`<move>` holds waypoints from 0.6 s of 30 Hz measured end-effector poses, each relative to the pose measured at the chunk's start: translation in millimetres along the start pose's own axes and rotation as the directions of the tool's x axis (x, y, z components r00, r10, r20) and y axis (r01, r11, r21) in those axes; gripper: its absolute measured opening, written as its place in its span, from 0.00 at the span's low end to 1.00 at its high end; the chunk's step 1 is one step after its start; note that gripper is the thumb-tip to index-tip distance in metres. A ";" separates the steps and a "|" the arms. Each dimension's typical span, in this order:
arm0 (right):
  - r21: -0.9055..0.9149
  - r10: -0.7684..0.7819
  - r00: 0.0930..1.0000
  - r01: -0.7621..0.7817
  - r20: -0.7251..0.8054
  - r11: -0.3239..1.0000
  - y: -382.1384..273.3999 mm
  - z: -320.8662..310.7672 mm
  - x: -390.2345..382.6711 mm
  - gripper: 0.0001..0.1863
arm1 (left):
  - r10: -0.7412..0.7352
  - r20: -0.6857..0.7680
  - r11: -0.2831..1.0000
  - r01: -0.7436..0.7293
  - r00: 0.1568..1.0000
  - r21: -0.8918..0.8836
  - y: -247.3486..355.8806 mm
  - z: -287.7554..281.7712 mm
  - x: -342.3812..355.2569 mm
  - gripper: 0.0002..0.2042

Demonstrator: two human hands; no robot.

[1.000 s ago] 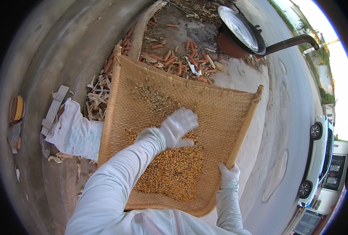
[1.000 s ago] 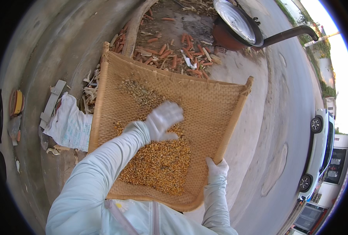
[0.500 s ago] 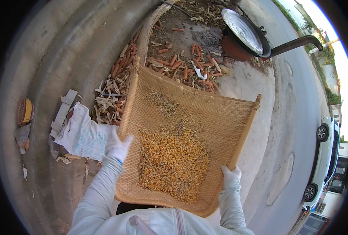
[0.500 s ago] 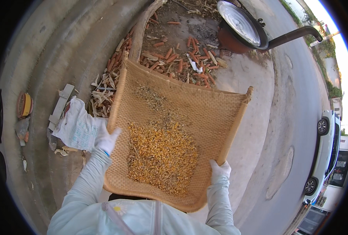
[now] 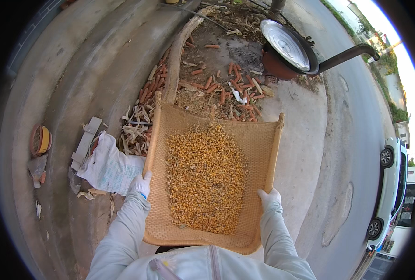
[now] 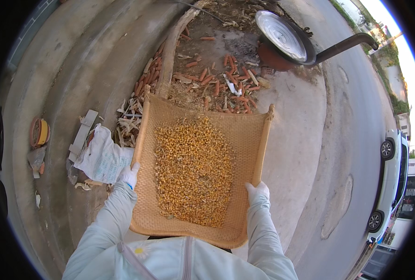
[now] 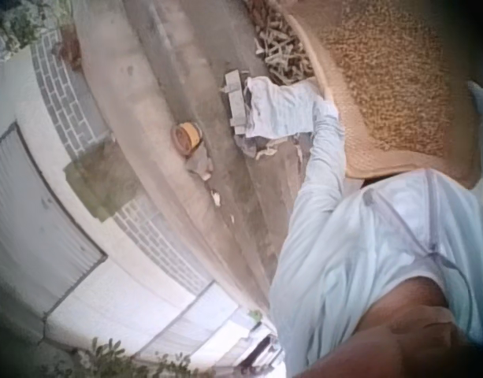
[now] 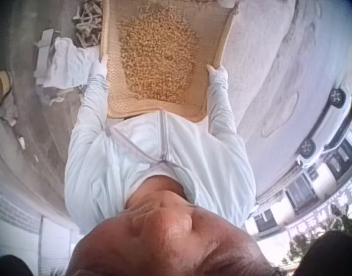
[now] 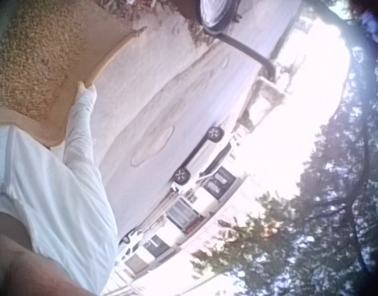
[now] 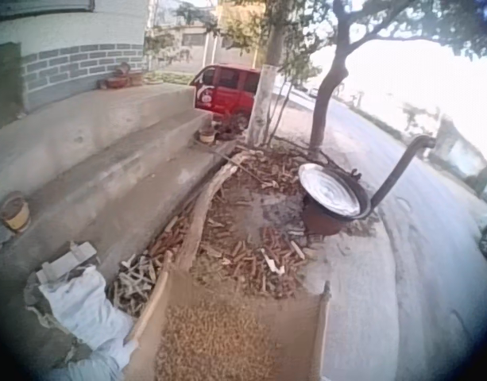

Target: The person scoops corn kernels from a pile on the street into a woven winnowing tray using a green dustpan. They then repeatedly toss and shake the tray to separate lighter chaff from the kernels, occasionally picking out debris by hand. The cleaned kernels remain in the tray as the person continues the process.

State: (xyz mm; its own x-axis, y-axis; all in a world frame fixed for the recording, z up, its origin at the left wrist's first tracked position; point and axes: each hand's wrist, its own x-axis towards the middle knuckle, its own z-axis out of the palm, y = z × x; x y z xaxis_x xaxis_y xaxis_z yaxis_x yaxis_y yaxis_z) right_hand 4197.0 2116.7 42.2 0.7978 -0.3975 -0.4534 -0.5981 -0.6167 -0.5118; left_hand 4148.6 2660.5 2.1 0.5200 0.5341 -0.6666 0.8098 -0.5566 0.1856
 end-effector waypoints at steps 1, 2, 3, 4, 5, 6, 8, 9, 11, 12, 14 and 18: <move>0.001 0.035 0.999 -0.035 0.016 0.999 13.3 5.2 -5.8 0.20 | -0.003 0.000 1.000 0.003 1.000 0.002 -8.1 1.7 -7.4 0.42; 0.000 0.063 0.998 -0.063 0.031 0.998 8.7 7.5 -11.6 0.19 | -0.006 -0.004 1.000 0.006 1.000 -0.001 -15.9 1.7 -14.1 0.42; 0.005 0.098 0.994 -0.098 0.056 0.995 4.6 8.2 -17.6 0.19 | -0.009 -0.007 1.000 0.009 1.000 -0.004 -22.6 1.7 -19.2 0.42; -0.016 0.102 0.993 -0.101 0.062 0.995 0.3 8.1 -24.8 0.19 | -0.022 -0.016 1.000 0.022 1.000 -0.004 -28.0 2.7 -22.8 0.42; -0.036 0.100 0.993 -0.098 0.063 0.995 -9.0 4.9 -32.1 0.19 | -0.031 -0.028 0.999 0.031 0.999 -0.010 -30.5 3.8 -25.9 0.42; -0.055 0.099 0.993 -0.095 0.064 0.994 -14.5 3.6 -35.4 0.18 | -0.040 -0.041 0.999 0.040 0.998 -0.015 -32.6 3.5 -28.0 0.42; -0.048 0.110 0.993 -0.108 0.048 0.993 -17.2 2.4 -38.4 0.18 | -0.008 -0.028 0.999 0.007 1.000 -0.051 -36.0 -0.8 -30.1 0.43; -0.044 0.118 0.992 -0.117 0.037 0.992 -16.5 0.8 -41.5 0.18 | 0.011 -0.020 0.998 -0.012 1.000 -0.068 -36.3 -3.1 -32.1 0.43; 0.137 0.035 0.999 -0.033 -0.017 0.990 -6.4 3.0 -46.2 0.17 | 0.045 -0.072 0.995 -0.051 0.996 -0.088 -30.7 -10.6 -42.6 0.41; 0.223 -0.002 0.999 0.014 -0.051 0.975 -2.2 1.5 -48.8 0.16 | 0.063 -0.096 0.992 -0.072 0.993 -0.099 -26.8 -14.5 -48.8 0.40; 0.269 -0.050 0.991 0.082 -0.123 0.960 -3.2 -9.2 -60.8 0.15 | 0.211 -0.264 0.942 -0.268 0.941 -0.202 -32.5 -15.5 -61.9 0.39; 0.326 0.014 0.998 0.008 -0.065 0.945 -55.8 -22.6 -60.6 0.13 | 0.220 -0.189 0.930 -0.264 0.957 -0.257 -25.3 -38.9 -59.2 0.47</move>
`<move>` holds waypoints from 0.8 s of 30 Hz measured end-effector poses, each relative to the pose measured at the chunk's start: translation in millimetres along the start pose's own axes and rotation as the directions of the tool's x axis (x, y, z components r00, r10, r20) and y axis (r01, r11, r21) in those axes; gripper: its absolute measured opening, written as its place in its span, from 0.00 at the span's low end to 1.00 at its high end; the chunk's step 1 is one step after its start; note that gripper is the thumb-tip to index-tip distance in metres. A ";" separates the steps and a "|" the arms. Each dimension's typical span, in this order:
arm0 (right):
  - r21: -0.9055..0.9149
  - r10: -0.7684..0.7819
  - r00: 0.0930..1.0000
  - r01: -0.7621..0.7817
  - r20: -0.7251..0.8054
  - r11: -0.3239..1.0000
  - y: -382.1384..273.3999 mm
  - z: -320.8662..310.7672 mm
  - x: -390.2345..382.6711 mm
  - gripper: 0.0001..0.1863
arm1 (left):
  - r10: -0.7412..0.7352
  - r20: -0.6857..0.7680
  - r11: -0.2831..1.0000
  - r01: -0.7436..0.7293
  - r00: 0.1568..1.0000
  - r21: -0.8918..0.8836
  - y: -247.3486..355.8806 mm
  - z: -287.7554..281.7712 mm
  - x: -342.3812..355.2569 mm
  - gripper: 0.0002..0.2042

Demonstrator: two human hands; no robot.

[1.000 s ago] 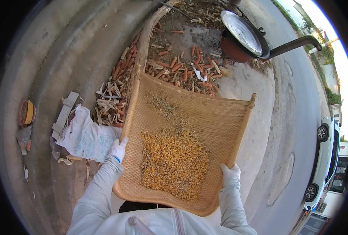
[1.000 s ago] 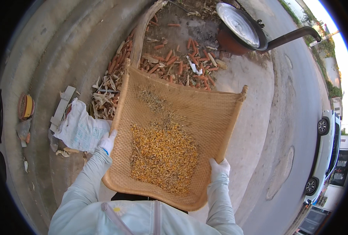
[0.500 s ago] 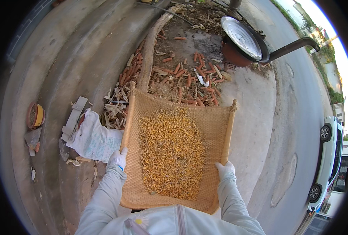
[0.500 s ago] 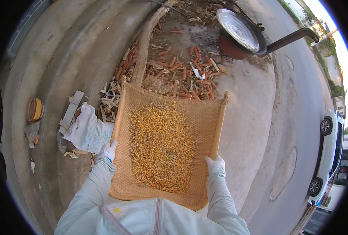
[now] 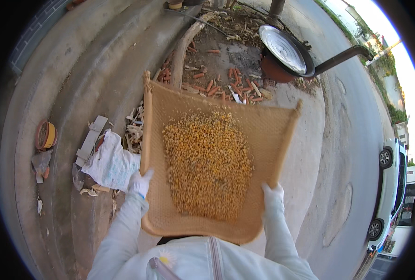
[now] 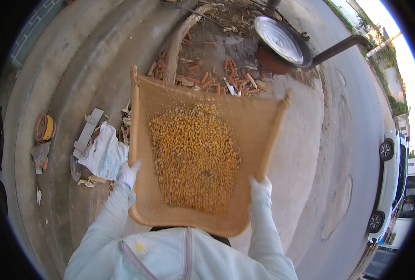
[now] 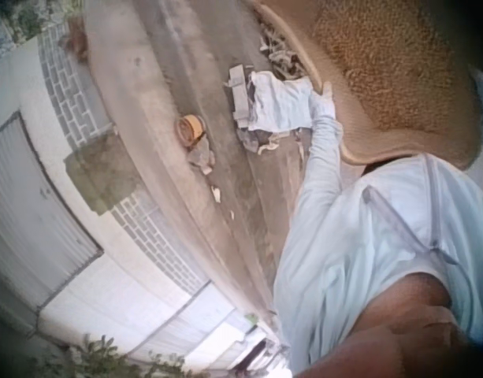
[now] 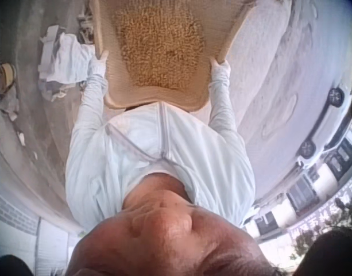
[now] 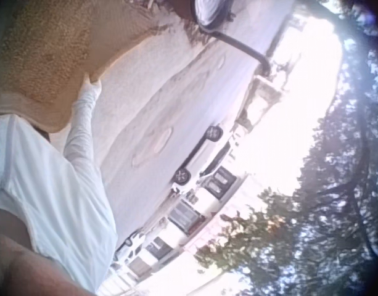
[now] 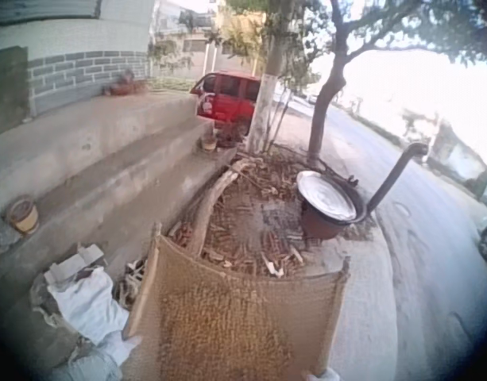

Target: The person scoops corn kernels from a pile on the street into a woven winnowing tray using a green dustpan. They then repeatedly toss and shake the tray to separate lighter chaff from the kernels, occasionally picking out debris by hand. The cleaned kernels remain in the tray as the person continues the process.

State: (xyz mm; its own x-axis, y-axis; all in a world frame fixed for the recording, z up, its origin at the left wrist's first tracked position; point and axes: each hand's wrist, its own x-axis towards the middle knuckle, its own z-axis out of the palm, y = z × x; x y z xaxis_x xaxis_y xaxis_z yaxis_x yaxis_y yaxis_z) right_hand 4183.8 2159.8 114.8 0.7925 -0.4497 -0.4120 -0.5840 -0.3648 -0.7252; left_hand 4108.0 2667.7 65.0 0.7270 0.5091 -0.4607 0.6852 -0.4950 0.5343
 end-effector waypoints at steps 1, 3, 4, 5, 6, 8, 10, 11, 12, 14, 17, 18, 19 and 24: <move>0.013 -0.037 0.999 0.037 0.007 0.999 2.4 1.1 4.6 0.14 | -0.083 0.051 0.996 0.085 0.995 -0.031 5.9 -5.1 -4.5 0.49; 0.070 -0.136 0.991 0.135 0.010 0.988 5.3 12.0 27.5 0.15 | -0.214 0.135 0.970 0.227 0.968 -0.086 34.2 -24.2 -4.7 0.51; 0.080 -0.106 0.994 0.103 0.024 0.991 6.0 8.6 31.1 0.15 | -0.279 0.171 0.948 0.299 0.945 -0.107 41.7 -29.9 -5.1 0.52; 0.083 -0.068 0.996 0.063 0.061 0.995 -3.1 12.1 22.7 0.15 | -0.251 0.009 0.966 0.251 0.968 -0.061 29.2 -29.1 -12.0 0.46; 0.082 -0.031 0.996 0.024 0.084 0.996 -6.2 12.4 14.7 0.14 | -0.249 0.043 0.966 0.251 0.968 -0.057 15.8 -24.8 -13.7 0.44; 0.029 0.003 0.999 -0.005 0.054 1.000 17.2 16.1 17.1 0.14 | -0.234 0.117 0.969 0.241 0.965 -0.047 -10.1 -11.8 -12.9 0.39; 0.011 -0.018 0.999 0.018 0.029 1.000 19.8 18.4 20.4 0.13 | -0.124 -0.069 0.992 0.124 0.990 -0.010 -24.9 7.1 -12.2 0.32; 0.007 -0.039 0.999 0.038 0.023 0.999 16.6 16.6 15.7 0.13 | -0.097 -0.107 0.995 0.095 0.990 -0.017 -33.2 11.7 -13.9 0.32; 0.004 -0.059 0.998 0.059 0.017 0.998 13.6 14.7 10.9 0.13 | -0.069 -0.146 0.998 0.067 0.987 -0.023 -41.2 15.1 -14.4 0.32; 0.092 -0.141 0.990 0.142 -0.018 0.986 1.2 9.8 3.7 0.12 | -0.160 -0.089 0.982 0.150 0.983 -0.114 -39.4 13.0 -14.1 0.31; 0.080 -0.203 0.979 0.205 -0.036 0.975 -21.2 -16.3 -3.3 0.12 | -0.109 -0.066 0.927 0.078 0.992 -0.368 -8.4 3.5 -22.6 0.31; 0.046 -0.201 0.979 0.203 -0.039 0.978 -22.0 -31.0 -1.1 0.12 | -0.063 -0.063 0.887 0.027 0.996 -0.461 8.0 5.2 -29.3 0.31; 0.156 -0.157 0.987 0.160 -0.033 0.975 -11.8 -48.6 14.1 0.12 | -0.045 -0.054 0.945 0.025 0.998 -0.325 50.2 2.0 -43.0 0.28; 0.342 -0.077 0.996 0.058 0.042 0.938 -31.0 -10.4 22.3 0.16 | -0.041 -0.191 0.998 0.030 0.981 -0.062 8.9 5.8 -4.9 0.31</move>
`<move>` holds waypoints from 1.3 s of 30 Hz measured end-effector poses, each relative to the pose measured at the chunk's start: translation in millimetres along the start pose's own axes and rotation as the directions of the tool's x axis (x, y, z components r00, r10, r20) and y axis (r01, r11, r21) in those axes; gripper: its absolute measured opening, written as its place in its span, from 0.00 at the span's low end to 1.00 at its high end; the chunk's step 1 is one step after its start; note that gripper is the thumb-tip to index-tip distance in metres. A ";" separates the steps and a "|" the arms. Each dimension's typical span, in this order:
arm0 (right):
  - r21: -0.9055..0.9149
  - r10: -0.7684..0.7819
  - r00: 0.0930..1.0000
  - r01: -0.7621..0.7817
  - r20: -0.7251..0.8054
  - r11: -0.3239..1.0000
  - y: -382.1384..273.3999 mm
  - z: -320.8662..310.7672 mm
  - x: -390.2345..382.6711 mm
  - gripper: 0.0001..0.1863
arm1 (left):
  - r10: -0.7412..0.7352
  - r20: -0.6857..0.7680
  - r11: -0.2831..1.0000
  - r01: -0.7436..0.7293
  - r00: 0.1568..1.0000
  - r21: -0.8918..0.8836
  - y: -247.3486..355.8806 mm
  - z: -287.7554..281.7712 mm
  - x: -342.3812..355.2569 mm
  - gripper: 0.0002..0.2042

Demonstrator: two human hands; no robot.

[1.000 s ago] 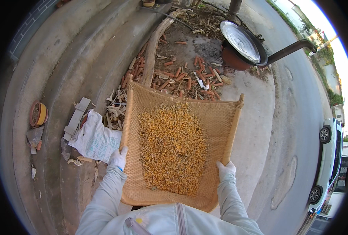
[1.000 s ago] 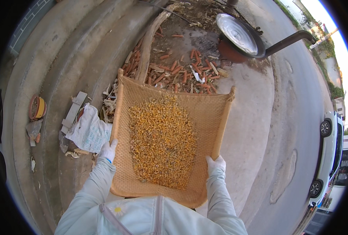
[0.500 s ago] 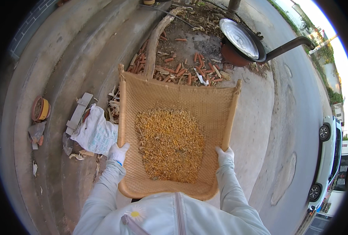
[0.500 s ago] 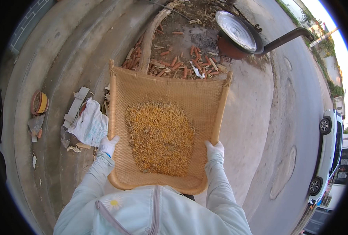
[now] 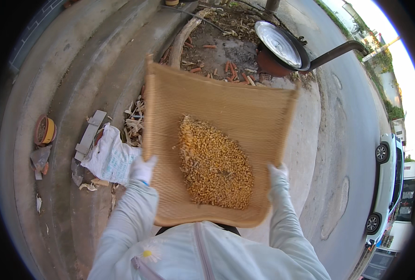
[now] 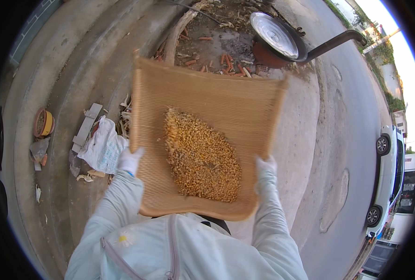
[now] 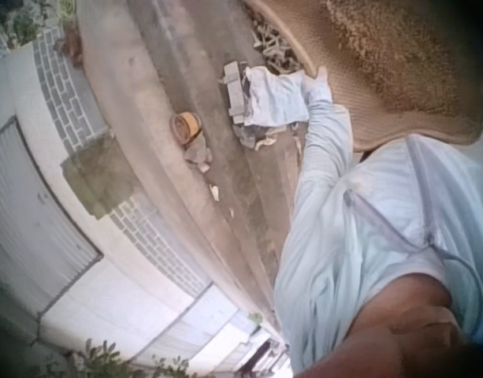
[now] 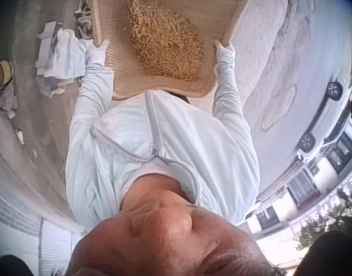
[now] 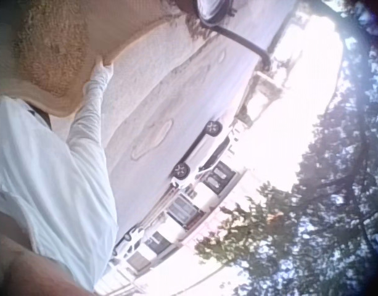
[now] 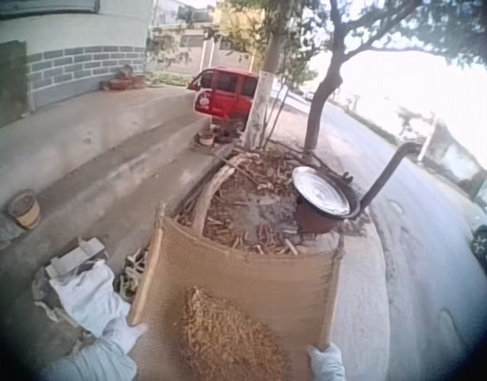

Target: The person scoops corn kernels from a pile on the street into a woven winnowing tray using a green dustpan. They then repeatedly toss and shake the tray to separate lighter chaff from the kernels, occasionally picking out debris by hand. The cleaned kernels remain in the tray as the person continues the process.

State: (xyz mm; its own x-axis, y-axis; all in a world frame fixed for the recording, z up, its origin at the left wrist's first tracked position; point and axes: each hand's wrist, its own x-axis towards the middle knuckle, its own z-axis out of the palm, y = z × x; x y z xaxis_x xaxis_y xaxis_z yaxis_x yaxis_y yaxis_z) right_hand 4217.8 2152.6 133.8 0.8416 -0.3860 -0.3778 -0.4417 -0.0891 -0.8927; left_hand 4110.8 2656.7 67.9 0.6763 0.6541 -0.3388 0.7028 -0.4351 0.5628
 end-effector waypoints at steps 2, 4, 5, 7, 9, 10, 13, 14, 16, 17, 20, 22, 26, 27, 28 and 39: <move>-0.220 -0.007 0.992 0.035 0.128 0.975 19.0 27.9 -13.0 0.18 | -0.048 0.176 0.970 0.088 0.983 -0.227 -14.1 -40.5 18.9 0.25; -0.313 0.041 0.986 0.011 0.161 0.950 27.6 38.3 -11.0 0.18 | -0.139 0.165 0.982 0.157 0.976 -0.106 -39.9 -58.9 32.9 0.26; -0.365 0.070 0.985 -0.008 0.158 0.931 35.0 35.1 -9.9 0.18 | -0.114 0.159 0.987 0.130 0.981 -0.095 -23.7 -52.9 19.1 0.26; -0.228 0.040 0.994 -0.015 0.106 0.974 72.6 -30.5 33.2 0.18 | -0.099 0.237 0.995 0.101 0.966 0.005 59.5 -43.5 -35.1 0.29; -0.184 0.093 0.994 -0.080 0.058 0.980 64.5 -39.3 44.5 0.18 | -0.237 0.283 0.968 0.202 0.929 0.146 73.1 -27.4 -50.9 0.35; -0.142 0.146 0.988 -0.136 0.056 0.980 30.9 -12.4 28.6 0.18 | -0.201 0.210 0.955 0.143 0.957 0.262 57.4 -17.7 -49.0 0.36; -0.345 0.191 0.980 -0.160 0.059 0.925 19.7 32.7 -4.3 0.20 | -0.073 0.150 0.997 0.074 0.986 -0.002 -12.4 -35.0 2.7 0.33; -0.211 0.028 0.994 -0.006 0.103 0.978 53.9 39.9 -2.2 0.20 | -0.036 0.162 0.995 0.051 0.986 -0.091 -34.4 -39.2 27.6 0.33; -0.492 0.087 0.970 0.036 0.225 0.870 27.2 68.1 -13.4 0.21 | 0.038 0.069 0.986 -0.026 0.997 -0.166 -109.7 -44.1 61.1 0.34; -0.438 0.110 0.979 -0.024 0.171 0.898 39.7 45.7 -0.4 0.21 | 0.046 0.109 0.986 -0.028 0.993 -0.165 -63.6 -30.6 52.6 0.34; -0.204 0.168 0.979 -0.142 0.119 0.969 47.2 -34.8 47.5 0.20 | -0.205 0.328 0.979 0.194 0.922 0.065 47.0 -7.7 -34.3 0.37; -0.114 0.199 0.976 -0.188 0.089 0.975 22.8 -28.1 46.8 0.18 | -0.207 0.287 0.947 0.117 0.935 0.300 49.5 13.2 -51.8 0.32; -0.319 0.256 0.966 -0.229 0.044 0.920 37.3 41.8 -2.3 0.21 | -0.170 0.283 0.978 0.196 0.944 -0.065 -49.1 -11.2 11.2 0.27; -0.447 0.174 0.977 -0.104 0.120 0.888 67.1 41.6 3.3 0.24 | -0.108 0.266 0.987 0.134 0.958 -0.084 -65.8 -18.4 29.3 0.28; -0.444 0.170 0.966 -0.067 0.196 0.893 88.6 44.1 8.2 0.25 | -0.053 0.238 0.992 0.078 0.970 -0.099 -80.8 -28.5 43.6 0.29; -0.290 0.272 0.962 -0.252 0.032 0.923 54.7 54.6 -10.7 0.18 | -0.120 0.257 0.992 0.123 0.959 0.006 -73.3 -14.1 23.1 0.32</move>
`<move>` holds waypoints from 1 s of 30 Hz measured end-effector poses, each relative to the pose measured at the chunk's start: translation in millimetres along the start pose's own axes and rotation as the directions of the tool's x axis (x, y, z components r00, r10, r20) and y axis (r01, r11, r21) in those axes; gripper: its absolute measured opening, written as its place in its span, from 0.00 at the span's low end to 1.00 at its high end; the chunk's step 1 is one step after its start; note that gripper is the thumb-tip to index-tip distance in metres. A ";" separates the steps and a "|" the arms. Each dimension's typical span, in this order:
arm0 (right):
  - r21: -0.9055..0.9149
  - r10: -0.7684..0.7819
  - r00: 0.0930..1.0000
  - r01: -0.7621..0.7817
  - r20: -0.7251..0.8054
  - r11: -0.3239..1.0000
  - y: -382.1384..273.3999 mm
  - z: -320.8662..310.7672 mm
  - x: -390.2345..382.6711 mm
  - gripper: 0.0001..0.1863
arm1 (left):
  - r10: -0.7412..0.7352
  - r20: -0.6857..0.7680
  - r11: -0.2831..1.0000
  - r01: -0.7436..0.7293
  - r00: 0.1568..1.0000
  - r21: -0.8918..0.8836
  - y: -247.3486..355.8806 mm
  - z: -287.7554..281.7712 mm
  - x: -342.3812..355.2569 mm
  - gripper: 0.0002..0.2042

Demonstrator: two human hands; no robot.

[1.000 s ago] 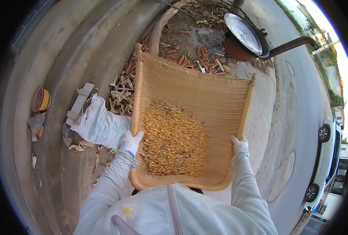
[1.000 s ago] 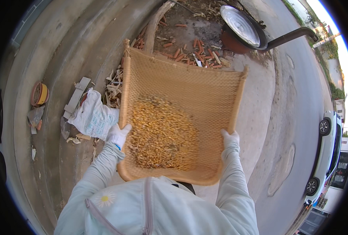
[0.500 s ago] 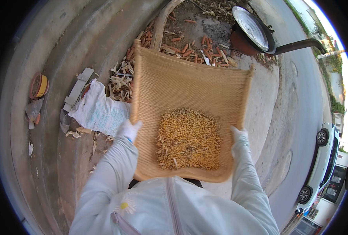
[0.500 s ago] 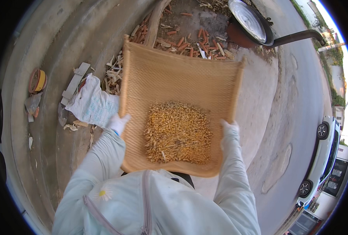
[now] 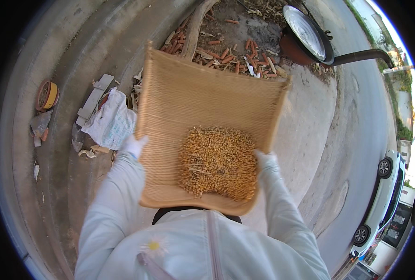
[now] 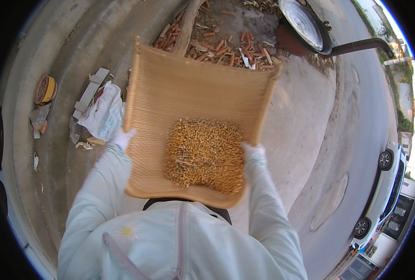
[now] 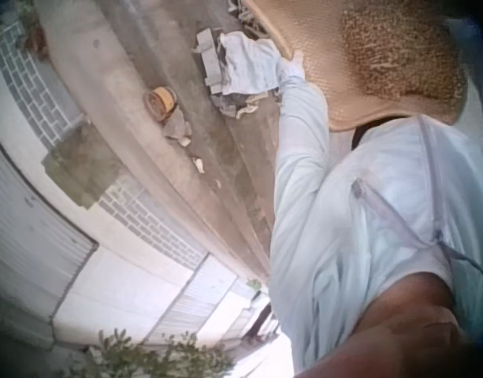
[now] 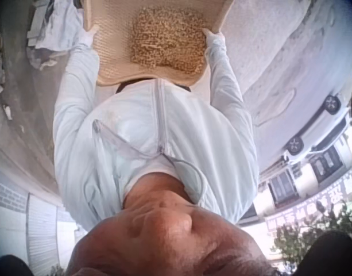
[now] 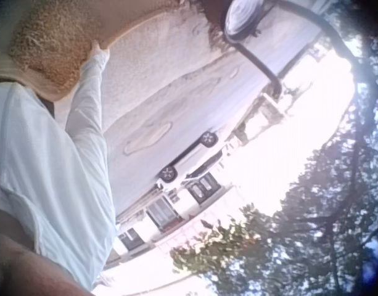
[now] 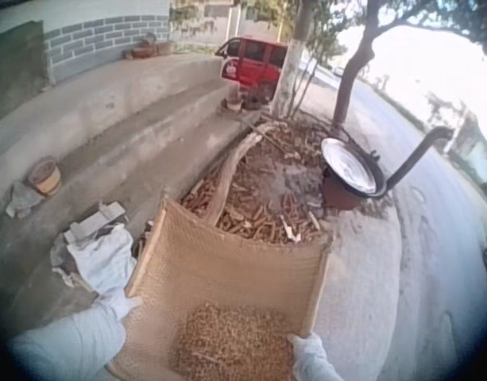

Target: The person scoops corn kernels from a pile on the street into a woven winnowing tray using a green dustpan. They then repeatedly toss and shake the tray to separate lighter chaff from the kernels, occasionally picking out debris by hand. The cleaned kernels remain in the tray as the person continues the process.

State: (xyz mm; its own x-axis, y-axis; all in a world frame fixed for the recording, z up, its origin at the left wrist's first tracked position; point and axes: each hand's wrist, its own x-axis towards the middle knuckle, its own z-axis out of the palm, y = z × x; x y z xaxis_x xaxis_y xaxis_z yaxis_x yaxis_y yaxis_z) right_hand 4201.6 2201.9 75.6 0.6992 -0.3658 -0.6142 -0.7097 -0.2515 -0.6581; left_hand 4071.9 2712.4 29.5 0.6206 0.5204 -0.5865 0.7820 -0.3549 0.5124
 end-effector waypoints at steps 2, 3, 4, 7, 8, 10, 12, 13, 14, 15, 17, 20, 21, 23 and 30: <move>-0.266 -0.021 0.992 0.053 0.122 0.962 28.7 28.1 7.5 0.22 | 0.071 -0.093 0.997 -0.066 0.993 0.047 -30.1 -41.4 26.3 0.28; -0.195 0.020 0.988 0.010 0.152 0.981 33.3 25.2 12.0 0.22 | 0.057 -0.073 0.996 -0.052 0.996 0.073 -16.0 -40.5 22.3 0.28; -0.123 0.058 0.981 -0.035 0.185 0.992 36.5 18.9 17.4 0.22 | 0.044 -0.054 0.994 -0.038 0.998 0.099 -0.7 -36.6 17.6 0.28; 0.132 0.113 0.979 -0.136 0.170 0.982 19.5 -25.9 29.0 0.22 | -0.072 0.066 0.983 0.059 0.995 0.176 50.2 8.5 -26.9 0.28; 0.174 0.157 0.980 -0.177 0.119 0.969 25.0 -53.6 49.1 0.21 | -0.112 0.113 0.974 0.086 0.987 0.212 89.0 21.2 -60.3 0.29; 0.254 0.128 0.987 -0.148 0.093 0.956 -6.5 -40.8 22.5 0.19 | -0.135 0.091 0.975 0.116 0.987 0.189 70.6 38.0 -59.8 0.32; 0.128 0.093 0.995 -0.088 -0.035 0.988 9.2 -24.2 10.7 0.17 | -0.089 0.128 0.991 0.076 0.988 0.108 40.7 17.7 -30.0 0.30; 0.041 0.067 0.997 -0.068 0.037 0.997 32.1 -7.4 10.5 0.19 | -0.038 0.096 0.995 0.029 0.995 0.096 9.1 1.2 1.5 0.28; -0.044 -0.012 0.998 0.015 0.063 0.999 48.5 15.6 7.1 0.21 | 0.036 0.077 0.999 -0.036 0.996 -0.001 -29.2 -23.5 29.5 0.27; -0.232 -0.007 0.990 0.040 0.140 0.972 53.5 31.8 5.3 0.23 | 0.103 0.047 0.991 -0.098 0.994 -0.092 -56.4 -43.0 44.0 0.27; -0.121 0.053 0.971 -0.025 0.234 0.992 70.7 28.1 10.7 0.23 | 0.024 0.049 1.000 -0.023 0.999 -0.021 8.1 -48.1 25.9 0.27; 0.157 0.130 0.972 -0.162 0.196 0.974 29.1 -4.7 20.2 0.22 | 0.099 -0.088 0.946 -0.067 0.991 0.318 12.7 1.7 -6.0 0.29; 0.247 0.144 0.979 -0.176 0.142 0.953 20.2 -31.3 28.7 0.21 | -0.080 0.088 0.966 0.055 0.993 0.252 66.1 13.2 -39.5 0.32; 0.251 0.084 0.995 -0.095 0.053 0.963 22.0 -53.1 50.7 0.20 | -0.066 0.101 0.950 0.031 0.993 0.311 70.7 48.1 -60.2 0.31; -0.133 -0.116 0.992 0.123 0.057 0.984 -7.8 -22.1 -20.9 0.21 | 0.053 -0.062 0.998 -0.051 0.997 0.027 6.3 -25.4 -36.1 0.29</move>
State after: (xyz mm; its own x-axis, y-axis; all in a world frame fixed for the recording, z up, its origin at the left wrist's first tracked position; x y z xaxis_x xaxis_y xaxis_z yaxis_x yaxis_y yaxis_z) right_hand 4190.6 2191.7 103.2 0.7805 -0.2828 -0.5575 -0.6238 -0.4109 -0.6648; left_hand 4052.9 2711.1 69.8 0.6563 0.5478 -0.5188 0.7504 -0.4024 0.5244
